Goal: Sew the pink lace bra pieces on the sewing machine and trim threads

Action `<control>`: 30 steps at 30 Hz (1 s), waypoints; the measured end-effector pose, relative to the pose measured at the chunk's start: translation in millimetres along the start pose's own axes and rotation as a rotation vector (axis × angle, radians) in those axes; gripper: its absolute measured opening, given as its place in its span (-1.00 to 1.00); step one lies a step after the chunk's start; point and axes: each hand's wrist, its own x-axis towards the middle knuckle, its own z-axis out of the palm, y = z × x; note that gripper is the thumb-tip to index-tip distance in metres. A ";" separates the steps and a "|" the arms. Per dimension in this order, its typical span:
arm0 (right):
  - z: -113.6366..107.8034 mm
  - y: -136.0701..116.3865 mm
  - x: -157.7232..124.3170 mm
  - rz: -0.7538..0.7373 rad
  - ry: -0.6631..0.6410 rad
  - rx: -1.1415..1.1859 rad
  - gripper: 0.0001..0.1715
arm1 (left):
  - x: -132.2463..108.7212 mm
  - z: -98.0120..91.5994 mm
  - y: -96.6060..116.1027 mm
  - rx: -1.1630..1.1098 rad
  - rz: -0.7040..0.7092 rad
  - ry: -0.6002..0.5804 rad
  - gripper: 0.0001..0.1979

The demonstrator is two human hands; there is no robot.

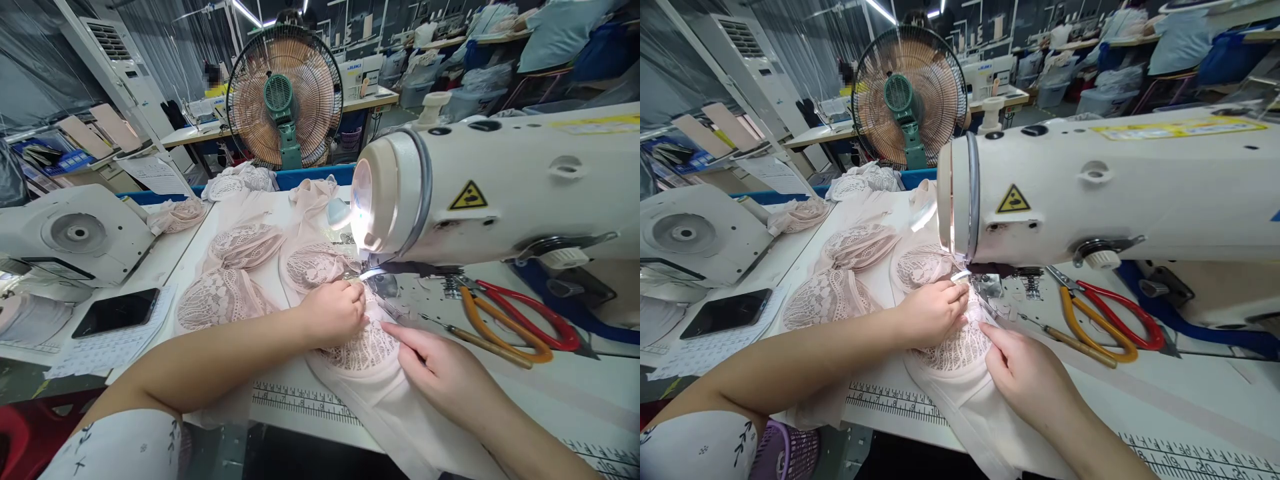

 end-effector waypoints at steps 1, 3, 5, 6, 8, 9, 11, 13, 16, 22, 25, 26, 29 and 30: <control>-0.5 -0.6 0.1 -0.002 0.003 0.002 -0.46 | 0.9 0.2 0.6 0.009 0.008 0.008 -0.55; -1.1 -1.1 0.9 0.007 0.012 -0.002 -0.46 | 3.7 -0.8 2.3 0.007 -0.021 -0.007 -0.56; -0.6 -0.1 2.7 0.009 0.011 -0.007 -0.46 | 6.8 -2.6 4.1 -0.002 -0.077 -0.040 -0.56; -0.1 0.9 3.7 0.006 0.014 -0.008 -0.46 | 8.2 -3.5 4.8 -0.003 -0.099 -0.050 -0.56; 1.5 3.2 5.8 -0.002 0.017 -0.006 -0.47 | 10.2 -4.8 5.7 -0.003 -0.121 -0.058 -0.56; 2.1 4.1 6.7 -0.006 0.019 -0.006 -0.47 | 10.7 -5.2 6.0 -0.005 -0.123 -0.058 -0.56; 2.6 4.5 7.8 -0.008 0.022 -0.007 -0.47 | 10.9 -5.2 6.2 -0.017 -0.132 -0.057 -0.56; 1.3 2.2 7.9 -0.006 0.011 -0.007 -0.47 | 10.6 -4.8 5.8 -0.036 -0.145 -0.056 -0.56; -3.3 -5.8 6.8 0.018 0.007 -0.003 -0.46 | 11.0 -4.4 2.9 -0.065 -0.152 -0.049 -0.54; -7.4 -13.9 13.2 0.094 -0.040 -0.040 -0.42 | 14.7 -8.0 -11.6 -0.093 -0.172 -0.119 -0.51; -6.6 -9.3 18.2 0.065 -0.073 -0.077 -0.44 | 10.5 -15.2 -12.3 -0.098 -0.156 -0.088 -0.61; -6.7 -7.6 18.4 0.055 -0.080 -0.087 -0.45 | 7.2 -19.2 -10.1 -0.098 -0.136 -0.078 -0.65; -9.0 -3.1 13.4 0.031 -0.108 -0.122 -0.46 | -7.0 -35.6 1.4 -0.125 -0.120 -0.126 -0.68; -10.0 -1.6 10.5 0.021 -0.124 -0.141 -0.46 | -12.2 -41.3 5.4 -0.145 -0.139 -0.170 -0.64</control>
